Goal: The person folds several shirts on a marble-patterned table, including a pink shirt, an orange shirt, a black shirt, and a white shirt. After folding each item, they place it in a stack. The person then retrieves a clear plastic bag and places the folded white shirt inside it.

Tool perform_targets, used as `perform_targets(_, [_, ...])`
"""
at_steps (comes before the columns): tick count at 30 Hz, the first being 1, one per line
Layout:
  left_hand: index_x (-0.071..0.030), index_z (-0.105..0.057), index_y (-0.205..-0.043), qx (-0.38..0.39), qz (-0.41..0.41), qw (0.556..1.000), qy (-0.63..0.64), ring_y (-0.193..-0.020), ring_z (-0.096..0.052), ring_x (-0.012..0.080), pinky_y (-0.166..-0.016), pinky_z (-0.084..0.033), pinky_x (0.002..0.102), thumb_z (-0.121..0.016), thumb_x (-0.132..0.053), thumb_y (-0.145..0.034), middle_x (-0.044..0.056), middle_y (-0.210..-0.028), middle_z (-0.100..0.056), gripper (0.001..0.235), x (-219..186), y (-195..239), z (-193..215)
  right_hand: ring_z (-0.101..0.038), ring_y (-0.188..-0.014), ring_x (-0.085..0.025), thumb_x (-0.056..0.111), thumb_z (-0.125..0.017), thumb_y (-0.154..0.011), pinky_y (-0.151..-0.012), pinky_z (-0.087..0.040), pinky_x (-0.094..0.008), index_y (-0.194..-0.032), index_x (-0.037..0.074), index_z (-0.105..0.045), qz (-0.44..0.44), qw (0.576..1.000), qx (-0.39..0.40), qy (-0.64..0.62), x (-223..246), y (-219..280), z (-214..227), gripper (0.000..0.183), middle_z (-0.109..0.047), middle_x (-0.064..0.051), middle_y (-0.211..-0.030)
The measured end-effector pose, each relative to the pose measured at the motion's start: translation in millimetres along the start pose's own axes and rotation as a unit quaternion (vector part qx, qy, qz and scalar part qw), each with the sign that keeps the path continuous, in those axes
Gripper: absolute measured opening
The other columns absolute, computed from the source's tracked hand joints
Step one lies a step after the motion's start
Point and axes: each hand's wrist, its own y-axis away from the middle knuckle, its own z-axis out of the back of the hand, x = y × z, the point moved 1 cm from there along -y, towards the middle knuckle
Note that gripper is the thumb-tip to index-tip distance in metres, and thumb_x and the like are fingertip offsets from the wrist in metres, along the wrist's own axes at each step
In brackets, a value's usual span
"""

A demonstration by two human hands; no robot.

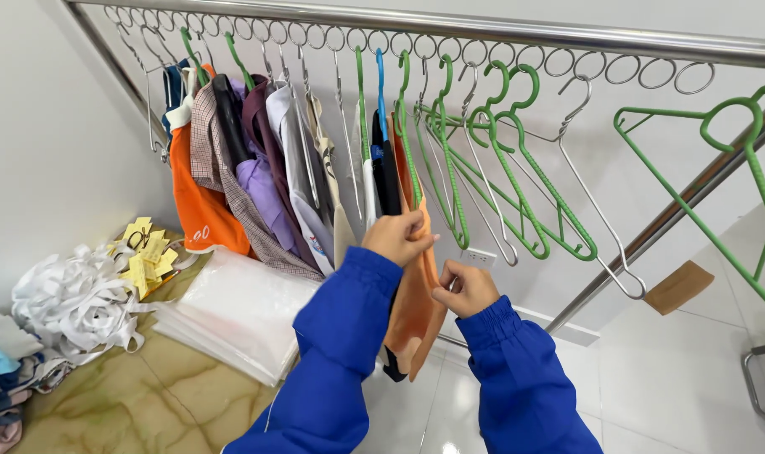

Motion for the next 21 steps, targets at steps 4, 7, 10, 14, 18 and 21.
perform_targets(4, [-0.024, -0.047, -0.081, -0.149, -0.089, 0.974, -0.142, -0.069, -0.068, 0.023, -0.059, -0.055, 0.037, -0.07, -0.033, -0.083, -0.003, -0.067, -0.059, 0.024, -3, 24, -41, -0.06, -0.048, -0.019, 0.012, -0.076, -0.066, -0.05, -0.048, -0.03, -0.072, 0.009, -0.065, -0.002, 0.999, -0.012, -0.039, -13, 6, -3, 0.013, -0.065, -0.012, -0.055])
perform_targets(7, [-0.024, -0.047, -0.083, -0.299, -0.218, 0.897, -0.243, -0.063, -0.056, 0.0113, -0.054, -0.046, 0.021, -0.06, -0.021, -0.091, -0.01, -0.072, -0.047, 0.015, 7, 34, -69, -0.062, -0.05, -0.019, 0.015, -0.071, -0.07, -0.051, -0.048, -0.03, -0.072, 0.011, -0.064, -0.005, 0.999, -0.02, -0.035, -22, 13, -9, 0.009, -0.064, -0.009, -0.055])
perform_targets(10, [-0.024, -0.05, -0.082, -0.337, -0.306, 0.848, -0.272, -0.067, -0.054, 0.0114, -0.054, -0.046, 0.023, -0.038, -0.058, -0.096, -0.008, -0.08, -0.047, 0.039, 15, 60, -93, -0.064, -0.051, -0.023, 0.016, -0.066, -0.07, -0.054, -0.052, -0.035, -0.069, 0.009, -0.06, 0.005, 0.999, 0.016, -0.037, -32, 22, -20, 0.009, -0.063, -0.011, -0.053])
perform_targets(14, [-0.018, -0.05, -0.078, -0.323, -0.194, 0.917, -0.128, -0.077, -0.057, 0.0209, -0.063, -0.048, 0.03, -0.059, -0.025, -0.095, -0.002, -0.085, -0.047, 0.021, -7, 104, -69, -0.062, -0.058, -0.023, 0.014, -0.066, -0.071, -0.058, -0.053, -0.033, -0.067, 0.005, -0.063, -0.03, 0.997, 0.042, -0.049, -38, 39, -30, 0.01, -0.062, -0.012, -0.056])
perform_targets(18, [-0.013, -0.047, -0.087, -0.149, 0.089, 0.982, 0.072, -0.087, -0.063, 0.0391, -0.091, -0.045, 0.049, -0.046, -0.048, -0.106, 0.014, -0.075, -0.056, 0.04, 39, 130, -114, -0.055, -0.06, -0.019, 0.022, -0.056, -0.08, -0.06, -0.053, -0.034, -0.063, 0.01, -0.063, -0.087, 0.981, 0.113, -0.133, -143, 28, -63, 0.022, -0.059, -0.008, -0.056])
perform_targets(21, [-0.016, -0.043, -0.085, -0.098, 0.235, 0.921, 0.296, -0.078, -0.062, 0.0323, -0.079, -0.047, 0.041, -0.06, -0.045, -0.1, 0.013, -0.071, -0.055, 0.037, 63, 145, -150, -0.049, -0.061, -0.018, 0.013, -0.047, -0.077, -0.056, -0.047, -0.028, -0.06, 0.008, -0.056, -0.091, 0.959, 0.149, -0.222, -133, 36, -59, 0.02, -0.048, -0.004, -0.056])
